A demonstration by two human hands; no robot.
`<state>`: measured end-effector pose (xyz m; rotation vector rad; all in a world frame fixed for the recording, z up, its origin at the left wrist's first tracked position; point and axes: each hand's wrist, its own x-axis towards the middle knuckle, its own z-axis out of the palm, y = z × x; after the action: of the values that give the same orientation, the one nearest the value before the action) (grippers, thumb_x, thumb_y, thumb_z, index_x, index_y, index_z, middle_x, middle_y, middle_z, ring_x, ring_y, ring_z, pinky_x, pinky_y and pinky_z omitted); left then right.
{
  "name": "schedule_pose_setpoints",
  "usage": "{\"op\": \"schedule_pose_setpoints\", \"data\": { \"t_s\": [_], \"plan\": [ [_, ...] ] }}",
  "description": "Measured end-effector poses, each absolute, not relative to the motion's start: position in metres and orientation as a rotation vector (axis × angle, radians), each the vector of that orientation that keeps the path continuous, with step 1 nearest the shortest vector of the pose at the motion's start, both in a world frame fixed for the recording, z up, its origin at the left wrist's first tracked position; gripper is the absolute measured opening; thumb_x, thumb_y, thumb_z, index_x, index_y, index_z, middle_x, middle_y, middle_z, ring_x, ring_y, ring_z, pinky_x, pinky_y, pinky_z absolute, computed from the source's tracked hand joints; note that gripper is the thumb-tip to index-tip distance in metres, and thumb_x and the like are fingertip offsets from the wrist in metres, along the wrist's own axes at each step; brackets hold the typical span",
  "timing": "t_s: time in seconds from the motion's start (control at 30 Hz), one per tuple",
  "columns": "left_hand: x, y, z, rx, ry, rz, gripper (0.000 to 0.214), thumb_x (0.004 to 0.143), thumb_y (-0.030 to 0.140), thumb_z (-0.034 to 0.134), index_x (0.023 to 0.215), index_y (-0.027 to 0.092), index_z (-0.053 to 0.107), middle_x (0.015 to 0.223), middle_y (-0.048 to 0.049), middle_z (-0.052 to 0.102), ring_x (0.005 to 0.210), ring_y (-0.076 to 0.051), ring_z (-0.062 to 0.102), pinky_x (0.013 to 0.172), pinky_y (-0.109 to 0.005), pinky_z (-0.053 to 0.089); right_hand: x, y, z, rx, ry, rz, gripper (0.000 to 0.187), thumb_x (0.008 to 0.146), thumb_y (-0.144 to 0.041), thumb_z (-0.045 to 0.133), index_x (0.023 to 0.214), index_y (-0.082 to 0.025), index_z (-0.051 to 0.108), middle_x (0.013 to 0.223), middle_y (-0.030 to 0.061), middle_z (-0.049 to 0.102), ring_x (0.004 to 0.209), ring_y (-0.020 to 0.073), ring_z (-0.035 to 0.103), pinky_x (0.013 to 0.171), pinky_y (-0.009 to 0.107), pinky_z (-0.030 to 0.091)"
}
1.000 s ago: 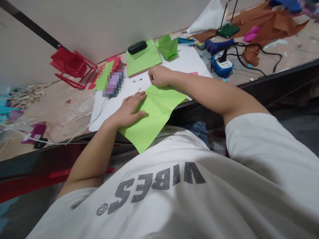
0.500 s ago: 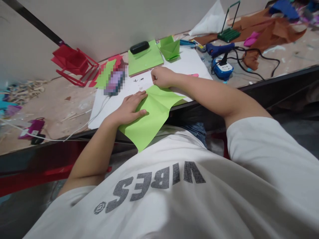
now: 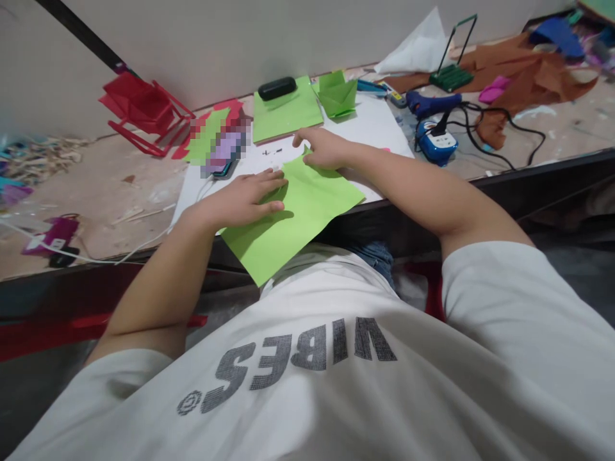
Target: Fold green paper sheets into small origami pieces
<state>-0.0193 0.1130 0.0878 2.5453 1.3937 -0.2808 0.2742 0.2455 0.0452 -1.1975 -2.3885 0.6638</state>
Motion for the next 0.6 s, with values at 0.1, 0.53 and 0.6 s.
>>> {"op": "schedule_pose_setpoints", "data": {
  "t_s": [0.1, 0.53, 0.6],
  "plan": [
    [-0.007, 0.110, 0.093, 2.526, 1.442, -0.371, 0.099, 0.123, 0.087, 0.047, 0.204, 0.030, 0.049, 0.216, -0.0112, 0.042, 0.194, -0.048, 0.052, 0.157, -0.058, 0.046, 0.270, 0.243, 0.043, -1.260, -2.365, 0.611, 0.055, 0.108, -0.048, 0.084, 0.160, -0.032, 0.079, 0.163, 0.0160, 0.085, 0.133, 0.0425, 0.078, 0.124, 0.059, 0.065],
    [0.036, 0.179, 0.081, 2.539, 1.653, -0.319, 0.075, 0.131, 0.062, 0.039, 0.188, 0.022, 0.066, 0.197, -0.0199, 0.064, 0.181, -0.044, 0.064, 0.149, -0.057, 0.052, 0.275, 0.252, 0.052, -1.592, -2.217, 0.404, 0.052, 0.116, -0.017, 0.071, 0.165, -0.028, 0.082, 0.177, 0.0144, 0.083, 0.163, 0.0443, 0.075, 0.138, 0.057, 0.062],
    [0.040, 0.179, 0.075, 2.526, 1.691, -0.241, 0.074, 0.130, 0.058, 0.040, 0.189, 0.020, 0.064, 0.199, -0.0217, 0.063, 0.183, -0.044, 0.062, 0.150, -0.059, 0.052, 0.276, 0.253, 0.057, -1.635, -2.216, 0.385, 0.052, 0.118, -0.016, 0.069, 0.167, -0.025, 0.081, 0.177, 0.0157, 0.083, 0.160, 0.0430, 0.076, 0.135, 0.054, 0.063]
  ]
}}
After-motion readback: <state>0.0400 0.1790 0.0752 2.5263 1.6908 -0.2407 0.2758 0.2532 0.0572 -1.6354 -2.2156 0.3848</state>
